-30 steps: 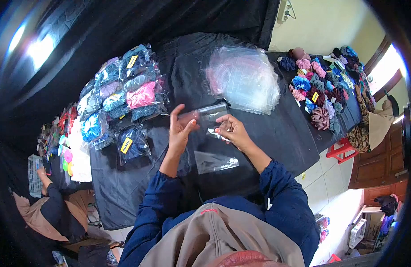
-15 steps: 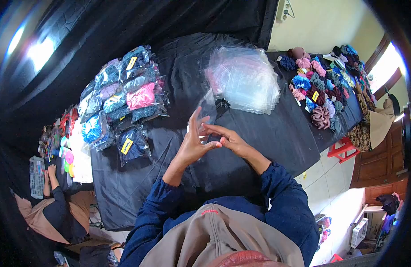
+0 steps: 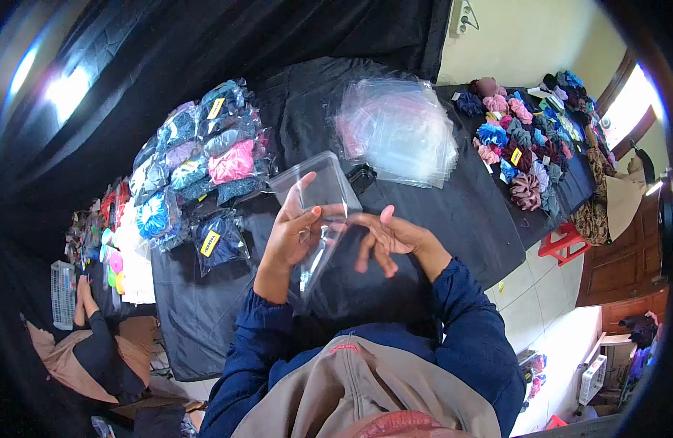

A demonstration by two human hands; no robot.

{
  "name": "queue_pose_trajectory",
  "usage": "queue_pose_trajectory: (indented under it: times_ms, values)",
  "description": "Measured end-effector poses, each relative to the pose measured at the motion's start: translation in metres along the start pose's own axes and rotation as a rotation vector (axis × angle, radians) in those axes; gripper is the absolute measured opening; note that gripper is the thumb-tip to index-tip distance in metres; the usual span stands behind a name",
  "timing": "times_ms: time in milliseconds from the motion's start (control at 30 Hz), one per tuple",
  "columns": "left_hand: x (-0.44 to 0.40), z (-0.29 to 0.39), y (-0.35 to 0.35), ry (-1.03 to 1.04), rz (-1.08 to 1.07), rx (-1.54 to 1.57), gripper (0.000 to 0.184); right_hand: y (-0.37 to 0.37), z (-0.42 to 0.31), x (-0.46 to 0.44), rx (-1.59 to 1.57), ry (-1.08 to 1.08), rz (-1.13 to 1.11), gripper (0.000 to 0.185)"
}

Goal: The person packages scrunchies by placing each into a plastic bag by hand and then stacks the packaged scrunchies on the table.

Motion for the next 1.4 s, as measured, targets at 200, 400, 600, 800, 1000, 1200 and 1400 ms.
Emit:
queue_pose_trajectory:
  times_ms: [200, 400, 600, 800, 1000, 1200, 1400]
  values:
    - [-0.016, -0.036, -0.068, -0.299, 0.129, 0.112, 0.056, -0.051, 0.014, 0.002, 0.551, -0.054, 0.246, 0.084]
    - [-0.018, -0.043, -0.077, -0.202, 0.243, 0.002, 0.052, -0.030, 0.016, -0.006, 0.060, -0.113, 0.096, 0.077]
    - [-0.019, -0.038, -0.090, -0.125, 0.199, -0.137, 0.054, -0.033, 0.026, -0.004, 0.033, 0.082, 0.005, 0.079]
    - [-0.019, -0.052, -0.076, -0.201, 0.087, -0.255, 0.056, -0.060, 0.027, -0.009, 0.145, 0.009, 0.486, 0.076]
    - [-0.017, -0.058, -0.059, -0.222, 0.057, -0.487, 0.054, -0.066, 0.019, 0.001, 0.164, -0.037, 0.730, 0.066]
    - [-0.014, -0.055, -0.040, -0.066, 0.028, -1.008, 0.048, -0.065, 0.020, -0.001, 0.234, -0.039, 0.720, 0.037]
    - [-0.014, -0.052, -0.045, -0.154, 0.047, -0.902, 0.037, -0.071, 0.021, -0.002, 0.321, -0.144, 0.750, 0.020]
Point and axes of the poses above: each hand's wrist, its own x-axis away from the middle knuckle, its own y-axis out of the palm, z = x × y, the point moved 5 cm from there along -x, towards the middle knuckle, and after that the axes turned 12 degrees about x, right-handed, at the moved point
